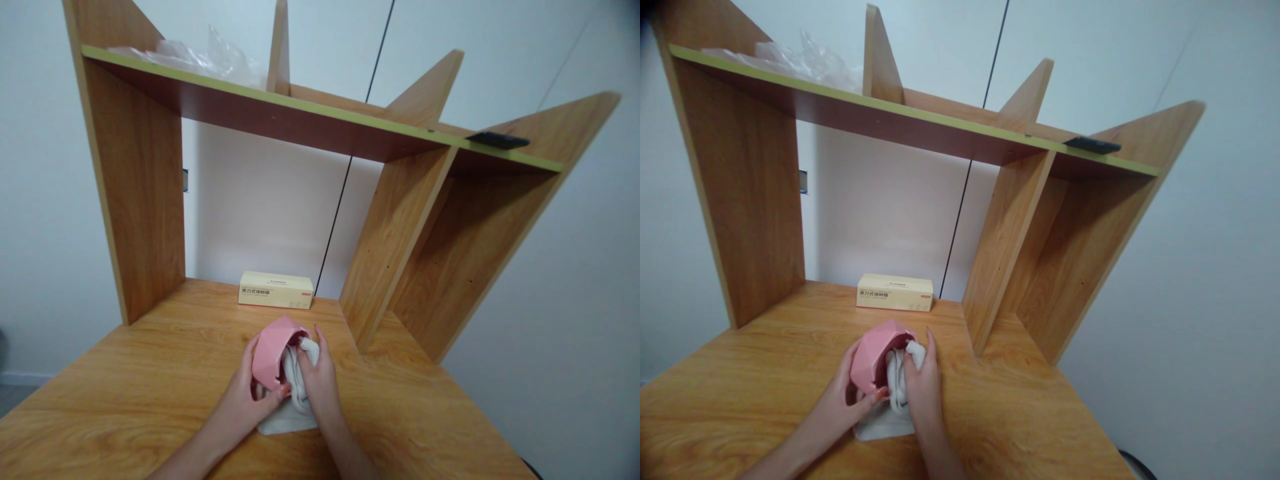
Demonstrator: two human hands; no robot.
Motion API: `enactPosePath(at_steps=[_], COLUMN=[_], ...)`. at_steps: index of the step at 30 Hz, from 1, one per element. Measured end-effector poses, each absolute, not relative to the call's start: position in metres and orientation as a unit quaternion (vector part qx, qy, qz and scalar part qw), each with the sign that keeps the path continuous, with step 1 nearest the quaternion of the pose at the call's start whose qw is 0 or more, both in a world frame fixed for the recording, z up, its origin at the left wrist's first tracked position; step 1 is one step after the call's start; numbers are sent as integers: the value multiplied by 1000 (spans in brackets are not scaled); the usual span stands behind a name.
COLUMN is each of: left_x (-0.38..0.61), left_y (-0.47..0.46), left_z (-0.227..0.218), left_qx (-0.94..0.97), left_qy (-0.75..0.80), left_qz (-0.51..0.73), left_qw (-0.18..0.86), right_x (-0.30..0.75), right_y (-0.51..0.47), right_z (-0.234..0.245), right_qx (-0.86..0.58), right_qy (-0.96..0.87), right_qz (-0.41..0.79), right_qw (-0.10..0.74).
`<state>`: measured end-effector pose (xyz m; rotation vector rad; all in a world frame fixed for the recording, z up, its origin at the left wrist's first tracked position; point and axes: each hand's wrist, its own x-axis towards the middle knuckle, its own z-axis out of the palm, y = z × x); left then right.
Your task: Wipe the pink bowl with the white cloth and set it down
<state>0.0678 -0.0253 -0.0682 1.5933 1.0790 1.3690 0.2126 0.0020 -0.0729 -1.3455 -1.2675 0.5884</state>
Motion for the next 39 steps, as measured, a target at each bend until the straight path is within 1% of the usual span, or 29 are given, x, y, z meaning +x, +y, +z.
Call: enactPosePath(at_steps=[4,9,12,14,17,20,22,26,28,31,39], left_x=[66,58,54,51,50,50,51,58,62,67,66], left_y=[-26,-26,-25,-25,-25,-23,-22,-21,-22,-23,-25], left_z=[-67,-60,-61,-62,-62,-61,-61,-67,-71,-76,-65], left_qx=[607,636,658,677,692,681,656,602,602,607,592], left_qy=[450,449,465,473,473,465,447,376,369,401,427], left_qz=[537,527,498,469,456,476,501,534,543,547,536], left_qw=[374,340,321,313,300,306,344,459,454,415,424], right_x=[214,220,223,224,223,221,220,217,216,214,210], right_y=[-4,-9,-8,-7,-6,-5,-4,0,3,4,0], right_z=[-61,-52,-51,-52,-56,-61,-65,-72,-76,-78,-73], right_qx=[-609,-660,-665,-662,-640,-611,-593,-571,-568,-565,-586], right_qy=[-560,-601,-618,-627,-633,-621,-606,-561,-540,-526,-530], right_qz=[218,119,84,87,130,180,198,222,235,248,241], right_qw=[517,435,411,402,416,458,492,557,576,585,564])
